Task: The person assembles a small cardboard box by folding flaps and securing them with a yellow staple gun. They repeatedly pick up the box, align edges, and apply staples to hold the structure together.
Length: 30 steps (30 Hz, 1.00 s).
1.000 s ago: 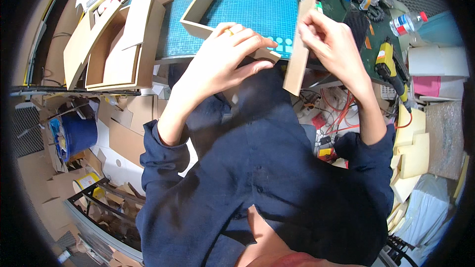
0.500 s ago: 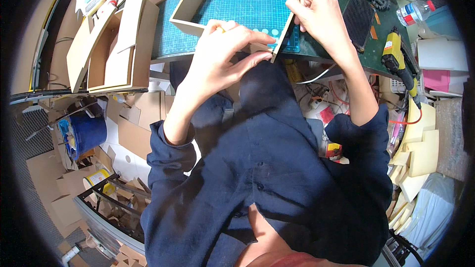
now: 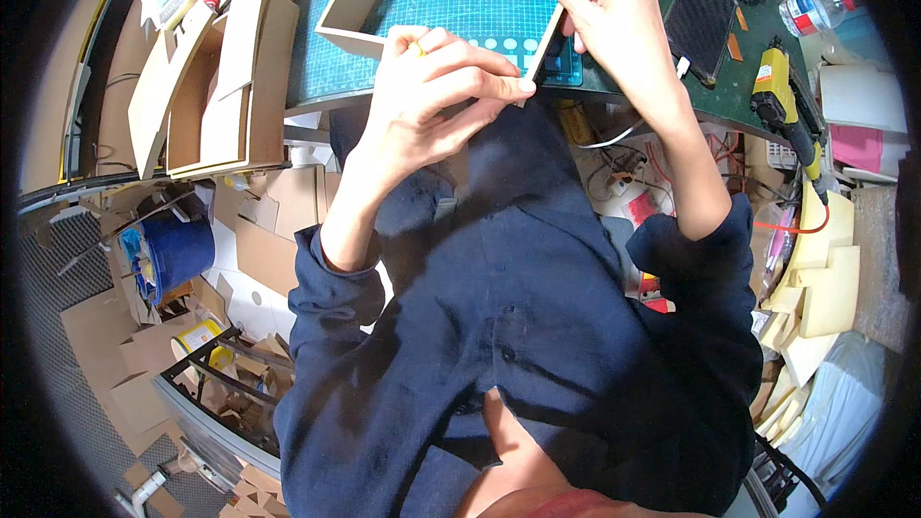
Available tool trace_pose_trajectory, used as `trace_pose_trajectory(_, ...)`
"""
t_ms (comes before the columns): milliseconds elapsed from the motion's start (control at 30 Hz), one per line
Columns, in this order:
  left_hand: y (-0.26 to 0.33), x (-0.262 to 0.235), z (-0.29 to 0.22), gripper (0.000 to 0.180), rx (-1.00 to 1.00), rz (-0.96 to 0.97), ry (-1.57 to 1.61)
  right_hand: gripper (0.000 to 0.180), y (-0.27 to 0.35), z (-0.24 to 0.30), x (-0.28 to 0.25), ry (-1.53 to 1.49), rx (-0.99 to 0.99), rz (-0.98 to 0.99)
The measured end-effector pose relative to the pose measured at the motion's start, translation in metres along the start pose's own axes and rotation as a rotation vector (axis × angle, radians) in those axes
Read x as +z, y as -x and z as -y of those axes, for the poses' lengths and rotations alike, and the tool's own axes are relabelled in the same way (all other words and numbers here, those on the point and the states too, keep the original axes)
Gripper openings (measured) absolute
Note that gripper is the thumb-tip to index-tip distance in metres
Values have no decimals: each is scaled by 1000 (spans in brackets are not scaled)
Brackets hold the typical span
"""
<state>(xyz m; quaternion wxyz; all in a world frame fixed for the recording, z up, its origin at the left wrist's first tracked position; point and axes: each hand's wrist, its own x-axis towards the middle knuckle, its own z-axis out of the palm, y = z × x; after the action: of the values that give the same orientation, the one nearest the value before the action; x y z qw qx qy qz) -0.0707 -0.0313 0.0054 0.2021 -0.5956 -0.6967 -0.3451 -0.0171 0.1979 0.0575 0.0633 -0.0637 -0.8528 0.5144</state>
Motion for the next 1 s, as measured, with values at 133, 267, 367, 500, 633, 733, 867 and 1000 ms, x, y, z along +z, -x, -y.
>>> trace_pose_trajectory(133,2,3,1,23,-16,-25,35,41,33,-21,36,-26,-144,-393)
trace_pose_trajectory(267,-2,2,-2,26,-55,-5,75,33,95,-45,76,-163,-149,-369)
trace_pose_trajectory(367,0,1,-5,27,-88,2,77,33,102,-54,105,-342,-92,-391)
trace_pose_trajectory(500,-5,-2,-13,27,-97,8,52,30,93,-64,125,-487,-138,-493)
trace_pose_trajectory(633,2,2,-8,25,-90,-12,36,24,91,-69,136,-530,-144,-523)
trace_pose_trajectory(733,3,5,-3,25,-51,-51,15,19,87,-68,141,-563,-171,-577)
trace_pose_trajectory(867,-1,-3,-8,27,-57,-14,-32,14,84,-73,151,-492,-205,-648)
trace_pose_trajectory(1000,1,-6,-4,26,-73,-2,-4,13,84,-68,158,-621,-145,-668)
